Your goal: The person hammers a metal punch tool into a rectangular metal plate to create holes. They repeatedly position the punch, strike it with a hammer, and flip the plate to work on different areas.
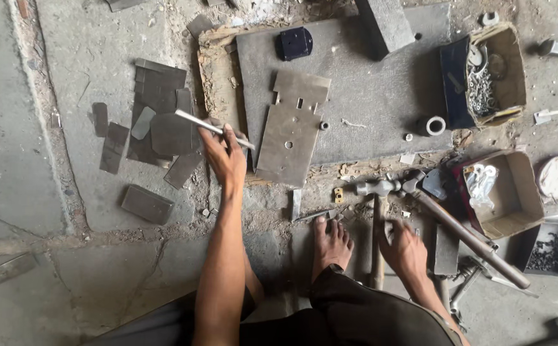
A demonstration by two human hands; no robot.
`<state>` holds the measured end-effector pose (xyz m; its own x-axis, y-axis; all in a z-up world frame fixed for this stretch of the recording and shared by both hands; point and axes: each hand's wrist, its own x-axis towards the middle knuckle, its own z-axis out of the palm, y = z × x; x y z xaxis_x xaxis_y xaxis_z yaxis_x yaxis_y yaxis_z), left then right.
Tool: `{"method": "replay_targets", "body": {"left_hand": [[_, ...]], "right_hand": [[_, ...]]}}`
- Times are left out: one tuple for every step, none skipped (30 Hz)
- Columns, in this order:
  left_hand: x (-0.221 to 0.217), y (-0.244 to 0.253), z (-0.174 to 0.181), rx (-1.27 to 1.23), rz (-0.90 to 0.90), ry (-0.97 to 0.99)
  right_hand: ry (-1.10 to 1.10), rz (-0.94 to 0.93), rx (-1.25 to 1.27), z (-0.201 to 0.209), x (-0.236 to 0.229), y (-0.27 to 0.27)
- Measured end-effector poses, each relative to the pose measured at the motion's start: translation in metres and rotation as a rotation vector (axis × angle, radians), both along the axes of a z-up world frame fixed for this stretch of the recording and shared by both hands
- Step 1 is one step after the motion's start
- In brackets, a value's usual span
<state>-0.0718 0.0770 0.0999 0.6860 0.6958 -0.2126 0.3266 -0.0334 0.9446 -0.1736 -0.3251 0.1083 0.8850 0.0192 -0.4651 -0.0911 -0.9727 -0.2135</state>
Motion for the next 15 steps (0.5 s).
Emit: {"method": "replay_targets", "body": {"left_hand": [[-0.005,-0.003,-0.005,-0.074,0.025,0.058],[-0.009,-0.007,-0.012,0.009,0.004,0.096],[-0.012,-0.012,-0.021,0.092,-0.017,0.133],[-0.018,-0.016,-0.029,0.177,-0.035,0.174],[-0.023,-0.020,-0.038,0.273,-0.019,0.228],[-0.030,-0.025,-0.045,0.369,-0.004,0.285],[-0.035,-0.029,-0.050,0.464,0.010,0.343],[-0.041,-0.032,-0.053,0.489,-0.017,0.420],[-0.046,-0.035,-0.054,0.513,-0.045,0.497],[-0.047,-0.037,-0.053,0.537,-0.070,0.568],[-0.051,-0.039,-0.050,0.563,-0.094,0.597],[-0.054,-0.042,-0.046,0.586,-0.117,0.622],[-0.056,-0.044,-0.043,0.608,-0.139,0.647],[-0.057,-0.045,-0.041,0.573,-0.145,0.659],[-0.058,-0.044,-0.039,0.538,-0.151,0.670]], "right_hand": [[-0.057,-0.011,-0.020,0.002,0.007,0.008],[-0.078,-0.069,0.132,0.002,0.016,0.017],[-0.098,-0.127,0.284,0.000,0.024,0.027],[-0.024,-0.116,0.380,-0.006,0.034,0.040],[0.050,-0.105,0.475,-0.013,0.046,0.054],[0.122,-0.085,0.556,-0.021,0.053,0.071],[0.195,-0.066,0.636,-0.029,0.060,0.090],[0.264,-0.092,0.679,-0.037,0.066,0.107],[0.333,-0.119,0.721,-0.042,0.067,0.121],[0.355,-0.239,0.824,-0.046,0.065,0.132],[0.377,-0.360,0.925,-0.050,0.063,0.143],[0.394,-0.481,1.021,-0.053,0.064,0.150],[0.383,-0.509,1.071,-0.057,0.065,0.156],[0.371,-0.542,1.119,-0.059,0.064,0.161],[0.358,-0.575,1.166,-0.060,0.065,0.163]]}}
